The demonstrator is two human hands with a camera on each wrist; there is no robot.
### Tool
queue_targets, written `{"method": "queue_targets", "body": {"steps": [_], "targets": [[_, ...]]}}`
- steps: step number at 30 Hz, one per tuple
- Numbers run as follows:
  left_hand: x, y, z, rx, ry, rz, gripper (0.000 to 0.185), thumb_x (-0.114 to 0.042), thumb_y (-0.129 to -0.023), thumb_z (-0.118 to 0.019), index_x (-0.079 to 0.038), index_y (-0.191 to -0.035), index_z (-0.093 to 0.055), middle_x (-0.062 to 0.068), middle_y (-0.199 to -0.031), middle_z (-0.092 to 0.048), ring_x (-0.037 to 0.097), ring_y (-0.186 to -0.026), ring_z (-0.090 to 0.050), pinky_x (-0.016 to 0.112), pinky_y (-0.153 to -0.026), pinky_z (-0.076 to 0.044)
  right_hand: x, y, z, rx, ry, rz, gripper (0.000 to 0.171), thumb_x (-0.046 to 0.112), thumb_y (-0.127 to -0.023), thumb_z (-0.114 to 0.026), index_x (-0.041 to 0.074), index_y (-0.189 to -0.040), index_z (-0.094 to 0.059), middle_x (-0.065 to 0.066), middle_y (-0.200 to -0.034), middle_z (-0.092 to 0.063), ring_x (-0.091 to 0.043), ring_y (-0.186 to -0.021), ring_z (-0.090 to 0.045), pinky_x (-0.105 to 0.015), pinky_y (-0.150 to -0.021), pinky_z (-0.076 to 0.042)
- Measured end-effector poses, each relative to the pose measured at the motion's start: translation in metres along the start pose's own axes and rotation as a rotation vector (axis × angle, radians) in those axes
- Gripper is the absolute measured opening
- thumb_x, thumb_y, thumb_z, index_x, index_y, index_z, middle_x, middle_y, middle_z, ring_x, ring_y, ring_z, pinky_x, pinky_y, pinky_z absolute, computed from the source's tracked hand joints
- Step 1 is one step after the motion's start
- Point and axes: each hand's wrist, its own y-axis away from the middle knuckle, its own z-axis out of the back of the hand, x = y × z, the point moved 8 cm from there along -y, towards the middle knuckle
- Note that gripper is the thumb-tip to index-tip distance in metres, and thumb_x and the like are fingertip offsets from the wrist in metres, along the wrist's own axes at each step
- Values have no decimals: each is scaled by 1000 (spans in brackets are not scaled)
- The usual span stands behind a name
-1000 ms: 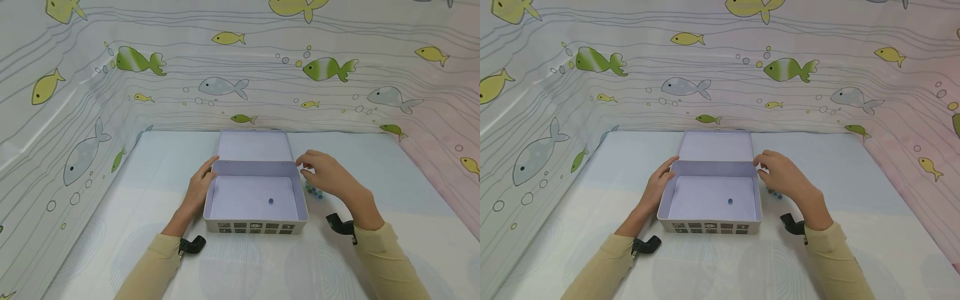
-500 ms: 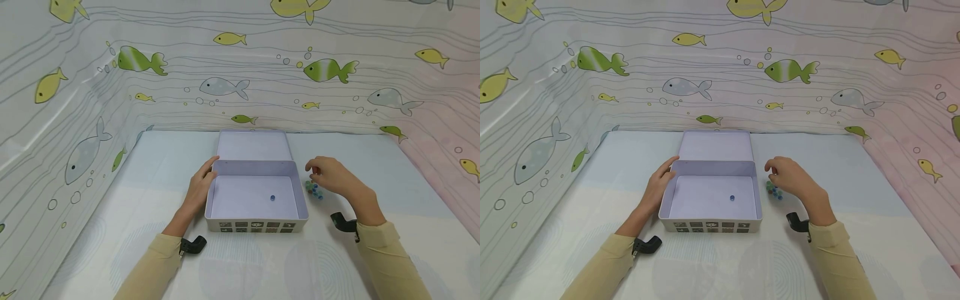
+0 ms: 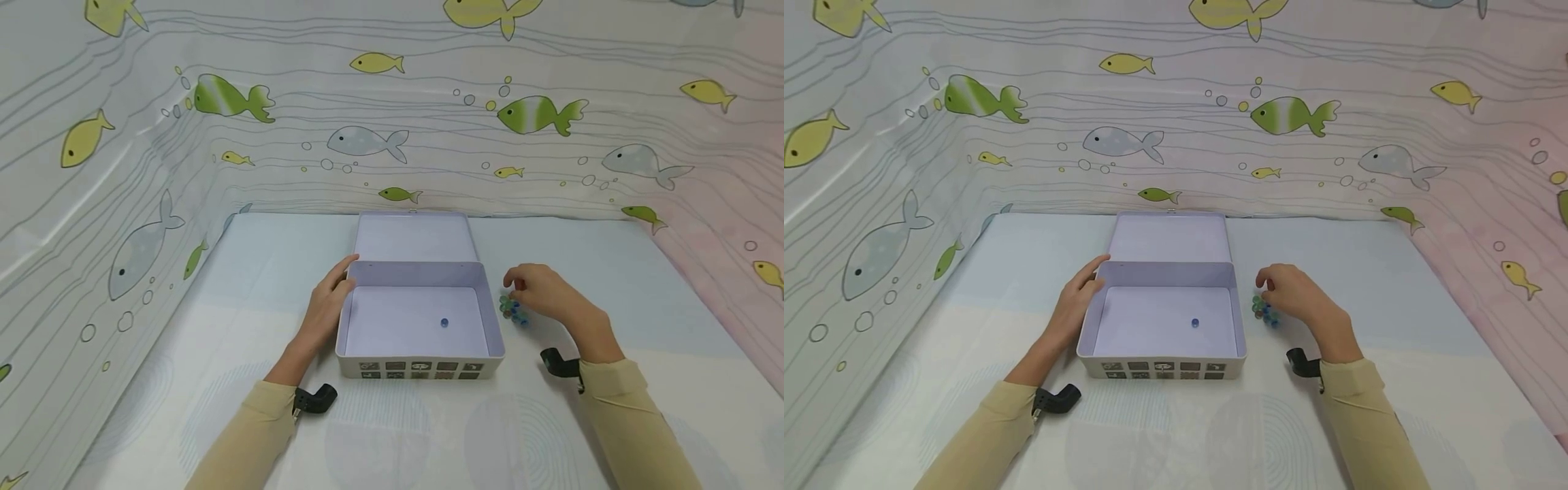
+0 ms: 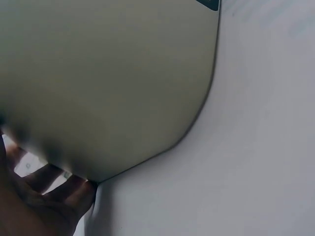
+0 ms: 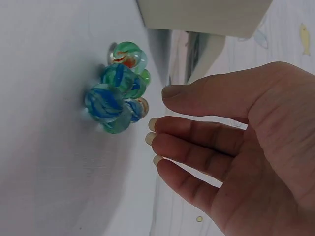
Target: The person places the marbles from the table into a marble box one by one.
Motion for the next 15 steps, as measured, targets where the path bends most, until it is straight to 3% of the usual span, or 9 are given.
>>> {"method": "queue_targets", "body": {"steps": [6, 15], "targets": [[2, -1, -1, 10, 13, 0, 47, -39, -102, -41, -49, -148, -39, -6, -156, -41, 27, -143, -41, 60, -116, -30, -5, -1, -9, 28, 4, -25, 19, 0, -88, -60, 1, -104, -72, -4, -78, -57, -18, -73, -50, -31, -63, -42], [0, -1, 0, 5, 20, -26, 47, -38, -102, -41, -46, -148, -40, -5, -155, -44, 26, -140, -45, 59, -115, -31, -3, -4, -12, -19, 38, 10, 16, 1, -87, -62, 1, -98, -73, -5, -78, -60, -20, -74, -51, -35, -66, -44]]}}
